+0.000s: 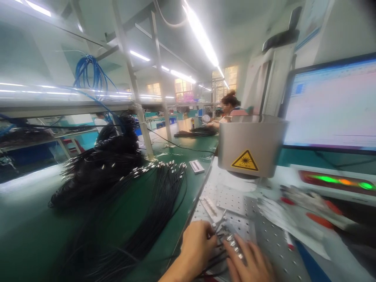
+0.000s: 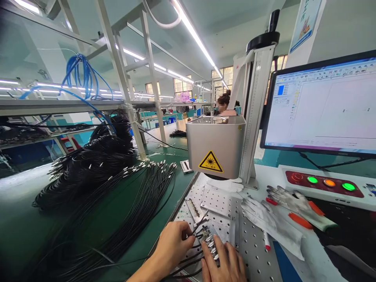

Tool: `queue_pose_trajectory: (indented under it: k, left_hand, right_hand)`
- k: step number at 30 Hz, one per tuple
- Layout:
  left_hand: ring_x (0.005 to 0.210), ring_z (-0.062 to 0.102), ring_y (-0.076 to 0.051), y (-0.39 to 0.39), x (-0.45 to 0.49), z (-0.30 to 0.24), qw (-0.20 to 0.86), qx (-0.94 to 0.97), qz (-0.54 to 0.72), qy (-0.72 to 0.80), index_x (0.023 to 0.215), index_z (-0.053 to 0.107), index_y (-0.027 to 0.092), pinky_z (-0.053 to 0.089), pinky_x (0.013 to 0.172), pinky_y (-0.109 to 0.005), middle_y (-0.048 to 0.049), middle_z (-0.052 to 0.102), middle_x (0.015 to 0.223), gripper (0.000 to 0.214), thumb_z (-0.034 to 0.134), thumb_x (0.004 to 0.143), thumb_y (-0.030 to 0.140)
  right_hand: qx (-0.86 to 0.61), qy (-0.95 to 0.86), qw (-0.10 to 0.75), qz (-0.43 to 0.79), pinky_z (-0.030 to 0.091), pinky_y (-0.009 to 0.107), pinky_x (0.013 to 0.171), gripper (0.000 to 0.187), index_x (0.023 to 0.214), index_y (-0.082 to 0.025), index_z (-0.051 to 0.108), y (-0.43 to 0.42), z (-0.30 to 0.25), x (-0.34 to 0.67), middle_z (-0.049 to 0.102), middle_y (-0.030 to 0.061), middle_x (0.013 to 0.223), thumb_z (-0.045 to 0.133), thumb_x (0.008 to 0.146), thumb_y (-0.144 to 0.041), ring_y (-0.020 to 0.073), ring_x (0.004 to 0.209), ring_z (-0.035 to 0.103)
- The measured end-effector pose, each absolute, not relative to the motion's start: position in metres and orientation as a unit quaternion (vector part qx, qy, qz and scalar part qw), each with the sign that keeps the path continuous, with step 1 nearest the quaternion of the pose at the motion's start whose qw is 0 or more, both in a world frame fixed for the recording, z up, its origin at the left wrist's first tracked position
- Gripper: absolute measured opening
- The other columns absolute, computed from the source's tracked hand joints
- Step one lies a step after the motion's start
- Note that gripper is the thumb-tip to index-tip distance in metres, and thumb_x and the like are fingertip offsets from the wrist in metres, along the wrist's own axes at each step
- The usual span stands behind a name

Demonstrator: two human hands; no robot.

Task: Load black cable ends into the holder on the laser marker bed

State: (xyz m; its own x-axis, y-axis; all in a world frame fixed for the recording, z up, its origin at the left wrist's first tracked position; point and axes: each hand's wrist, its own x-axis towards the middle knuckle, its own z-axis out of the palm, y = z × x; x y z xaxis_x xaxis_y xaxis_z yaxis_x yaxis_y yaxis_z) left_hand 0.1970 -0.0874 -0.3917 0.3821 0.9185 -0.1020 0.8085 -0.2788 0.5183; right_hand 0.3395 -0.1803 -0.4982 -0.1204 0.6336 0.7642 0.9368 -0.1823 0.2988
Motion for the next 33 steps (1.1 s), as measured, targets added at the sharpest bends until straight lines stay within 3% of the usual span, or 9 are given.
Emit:
queue_pose_trajectory:
  k: [8, 13, 17, 23, 33]
  left_hand:
    - [0.087, 0.063, -0.020, -0.091, 0.204, -0.390, 0.203, 0.814, 0.060, 0.542, 0.081, 0.072, 0.024, 0.035, 0.068, -0.028, -0.0037, 0.073, 0.088, 0.021, 0.054, 0.071, 0.027]
    - [0.080, 0.064, -0.021, -0.088, 0.209, -0.385, 0.191, 0.827, 0.049, 0.527, 0.077, 0.072, 0.020, 0.031, 0.062, -0.030, -0.0088, 0.073, 0.084, 0.023, 0.051, 0.068, 0.022]
    - [0.076, 0.058, -0.017, -0.085, 0.207, -0.389, 0.216, 0.822, 0.054, 0.524, 0.078, 0.072, 0.018, 0.030, 0.062, -0.028, -0.0068, 0.072, 0.081, 0.022, 0.053, 0.069, 0.024]
    - [0.062, 0.038, -0.011, -0.078, 0.205, -0.394, 0.270, 0.814, 0.084, 0.508, 0.066, 0.066, 0.016, 0.024, 0.057, -0.026, 0.0000, 0.056, 0.062, 0.015, 0.055, 0.069, 0.026]
    - [0.060, 0.037, -0.011, -0.078, 0.205, -0.397, 0.280, 0.812, 0.090, 0.505, 0.063, 0.064, 0.016, 0.023, 0.058, -0.026, 0.0015, 0.051, 0.058, 0.009, 0.057, 0.067, 0.020]
  right_hand:
    - [-0.603, -0.624, 0.182, -0.463, 0.044, 0.034, 0.071, 0.031, 0.110, -0.039, 0.070, -0.177, -0.499, 0.348, 0.065, -0.0019, 0.114, 0.054, 0.083, -0.038, 0.0226, 0.087, 0.058]
    - [-0.600, -0.637, 0.173, -0.451, 0.045, 0.033, 0.067, 0.032, 0.112, -0.038, 0.070, -0.177, -0.497, 0.348, 0.058, -0.0105, 0.128, 0.052, 0.085, -0.041, 0.0224, 0.089, 0.057]
    - [-0.588, -0.656, 0.174, -0.441, 0.044, 0.034, 0.069, 0.030, 0.108, -0.037, 0.071, -0.176, -0.492, 0.351, 0.058, -0.0136, 0.127, 0.051, 0.087, -0.043, 0.0219, 0.088, 0.056]
    - [-0.594, -0.665, 0.194, -0.409, 0.040, 0.032, 0.068, 0.033, 0.111, -0.031, 0.070, -0.171, -0.478, 0.350, 0.065, -0.0097, 0.116, 0.045, 0.092, -0.040, 0.0205, 0.085, 0.052]
    - [-0.581, -0.683, 0.212, -0.388, 0.037, 0.033, 0.073, 0.028, 0.110, -0.029, 0.069, -0.167, -0.482, 0.353, 0.065, -0.0061, 0.113, 0.050, 0.092, -0.039, 0.0188, 0.086, 0.050]
